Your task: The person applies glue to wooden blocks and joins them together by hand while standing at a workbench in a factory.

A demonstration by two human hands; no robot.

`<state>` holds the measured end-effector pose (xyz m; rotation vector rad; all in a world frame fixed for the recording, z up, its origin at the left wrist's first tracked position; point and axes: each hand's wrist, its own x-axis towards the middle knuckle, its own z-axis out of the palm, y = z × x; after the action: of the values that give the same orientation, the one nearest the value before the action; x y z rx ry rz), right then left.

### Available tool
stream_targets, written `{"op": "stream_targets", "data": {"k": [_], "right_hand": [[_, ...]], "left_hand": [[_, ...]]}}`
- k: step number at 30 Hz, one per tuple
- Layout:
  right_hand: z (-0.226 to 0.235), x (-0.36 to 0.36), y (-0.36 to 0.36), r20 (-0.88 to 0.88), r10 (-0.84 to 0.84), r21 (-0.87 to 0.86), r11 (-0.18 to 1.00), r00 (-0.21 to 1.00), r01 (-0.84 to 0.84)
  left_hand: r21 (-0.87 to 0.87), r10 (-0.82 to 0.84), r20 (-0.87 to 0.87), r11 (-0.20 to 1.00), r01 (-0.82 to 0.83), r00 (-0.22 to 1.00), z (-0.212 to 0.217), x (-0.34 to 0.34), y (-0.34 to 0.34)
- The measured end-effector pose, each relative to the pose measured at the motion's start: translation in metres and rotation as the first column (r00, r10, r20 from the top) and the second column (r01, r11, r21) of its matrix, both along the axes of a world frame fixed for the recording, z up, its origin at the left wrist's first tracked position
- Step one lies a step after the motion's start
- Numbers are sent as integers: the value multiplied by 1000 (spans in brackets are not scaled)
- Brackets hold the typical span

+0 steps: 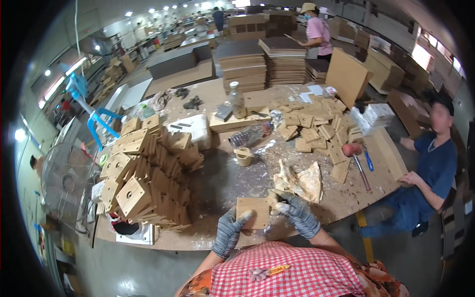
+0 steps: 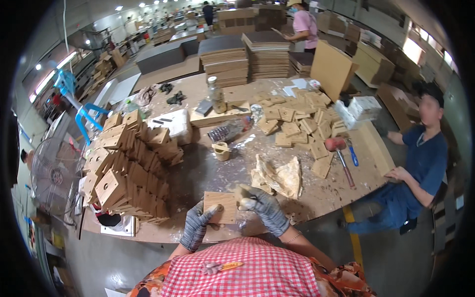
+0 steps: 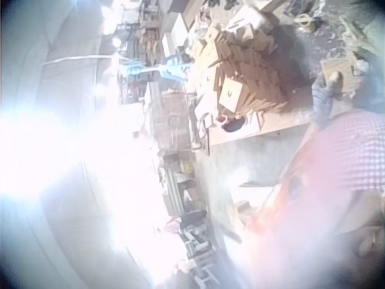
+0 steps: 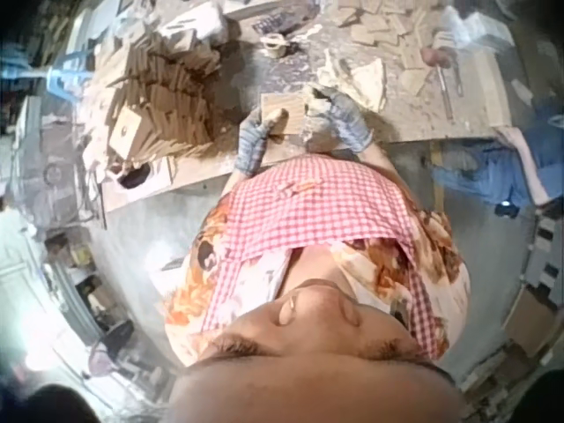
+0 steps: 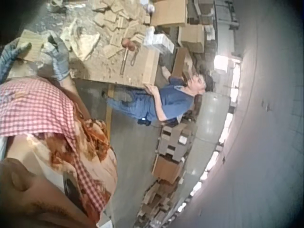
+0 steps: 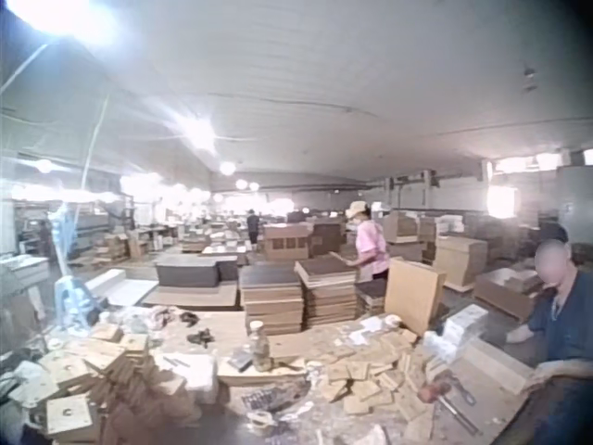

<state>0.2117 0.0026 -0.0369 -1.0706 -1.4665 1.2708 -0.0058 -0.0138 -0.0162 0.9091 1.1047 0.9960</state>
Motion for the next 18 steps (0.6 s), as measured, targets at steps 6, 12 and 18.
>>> {"op": "stream_targets", "data": {"k": [6, 12, 18], "right_hand": [[-15, 18, 0, -727, -78, -369, 883, 682, -291], [8, 6, -7, -702, -144, -362, 915, 697, -176], [-6, 13, -11, -173, -91, -107, 992, 981, 73]], "left_hand": [[-32, -6, 37, 999, 7, 999, 11, -4, -6], [-37, -7, 51, 999, 9, 999, 21, -9, -10], [-2, -17, -5, 1000, 17, 1000, 24, -9, -11]]}}
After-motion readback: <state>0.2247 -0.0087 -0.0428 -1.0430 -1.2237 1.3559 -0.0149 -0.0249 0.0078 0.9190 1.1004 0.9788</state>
